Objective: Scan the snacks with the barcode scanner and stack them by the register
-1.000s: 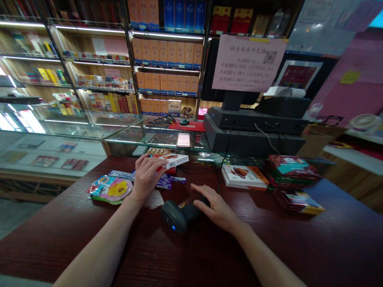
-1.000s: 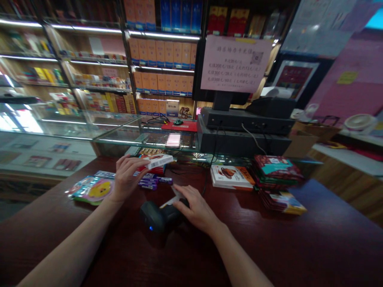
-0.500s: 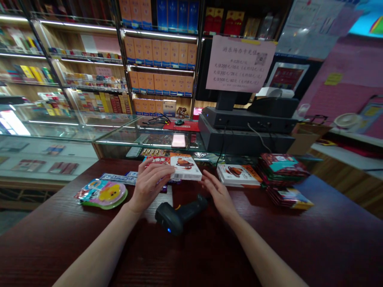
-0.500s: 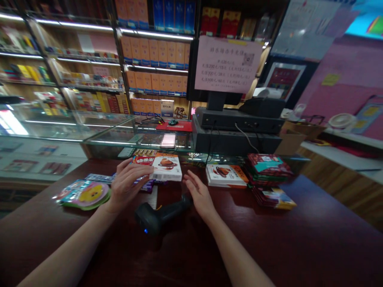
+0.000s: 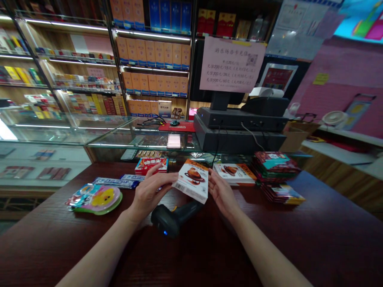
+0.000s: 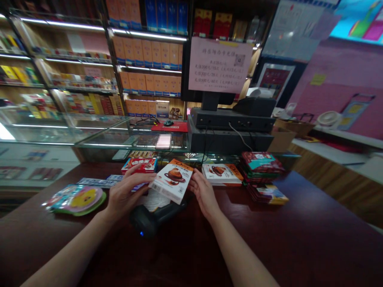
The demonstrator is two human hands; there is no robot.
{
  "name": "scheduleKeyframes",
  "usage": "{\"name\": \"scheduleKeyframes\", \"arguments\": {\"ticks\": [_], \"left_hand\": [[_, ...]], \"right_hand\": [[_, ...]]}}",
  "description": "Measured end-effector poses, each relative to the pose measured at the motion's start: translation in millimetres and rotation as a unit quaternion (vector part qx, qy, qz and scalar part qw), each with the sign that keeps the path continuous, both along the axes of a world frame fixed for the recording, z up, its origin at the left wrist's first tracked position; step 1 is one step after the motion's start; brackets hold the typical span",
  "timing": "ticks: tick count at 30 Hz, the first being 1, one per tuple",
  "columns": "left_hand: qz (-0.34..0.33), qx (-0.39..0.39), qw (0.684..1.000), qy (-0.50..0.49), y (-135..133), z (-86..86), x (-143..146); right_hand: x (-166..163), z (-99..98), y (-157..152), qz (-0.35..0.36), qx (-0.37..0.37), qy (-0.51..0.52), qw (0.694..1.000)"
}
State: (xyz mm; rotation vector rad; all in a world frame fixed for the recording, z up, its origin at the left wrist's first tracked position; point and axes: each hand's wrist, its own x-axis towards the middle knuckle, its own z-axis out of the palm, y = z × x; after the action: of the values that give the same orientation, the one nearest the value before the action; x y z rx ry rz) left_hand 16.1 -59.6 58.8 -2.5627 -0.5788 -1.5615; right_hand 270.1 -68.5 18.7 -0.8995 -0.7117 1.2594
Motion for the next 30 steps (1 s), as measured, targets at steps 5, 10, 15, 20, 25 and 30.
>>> {"name": "scheduleKeyframes", "arguments": {"ticks": [5, 10, 15, 20, 25, 30], "left_hand": [[0.007, -0.008, 1.000, -0.011, 4.4, -2.6, -0.2], [0.092, -0.042, 0.994, -0.043, 13.3, -10.5, -5.7], [0.118, -0.132, 0.984, -0.032, 20.6, -17.8, -8.2], [0.124, -0.209, 0.969, -0.042, 25.4, -20.8, -5.2], [0.100, -0.319, 0.942, -0.040, 21.1, -14.7, -1.4], [0.091, -0.346, 0.934, -0.026, 17.3, -13.1, 0.7]], "right_hand": [[6.4, -0.9, 3.3, -0.045, 0.008, -0.004, 0.999], [9.0, 0.8, 2.7, -0.068, 0.028, -0.030, 0.997], [9.7, -3.2, 3.6, -0.104, 0.037, -0.056, 0.992], [10.7, -10.4, 7.2, -0.139, 0.044, -0.087, 0.985], [12.2, -11.0, 8.0, -0.178, 0.047, -0.109, 0.977], [9.6, -7.6, 5.2, -0.198, 0.062, -0.133, 0.969]]}}
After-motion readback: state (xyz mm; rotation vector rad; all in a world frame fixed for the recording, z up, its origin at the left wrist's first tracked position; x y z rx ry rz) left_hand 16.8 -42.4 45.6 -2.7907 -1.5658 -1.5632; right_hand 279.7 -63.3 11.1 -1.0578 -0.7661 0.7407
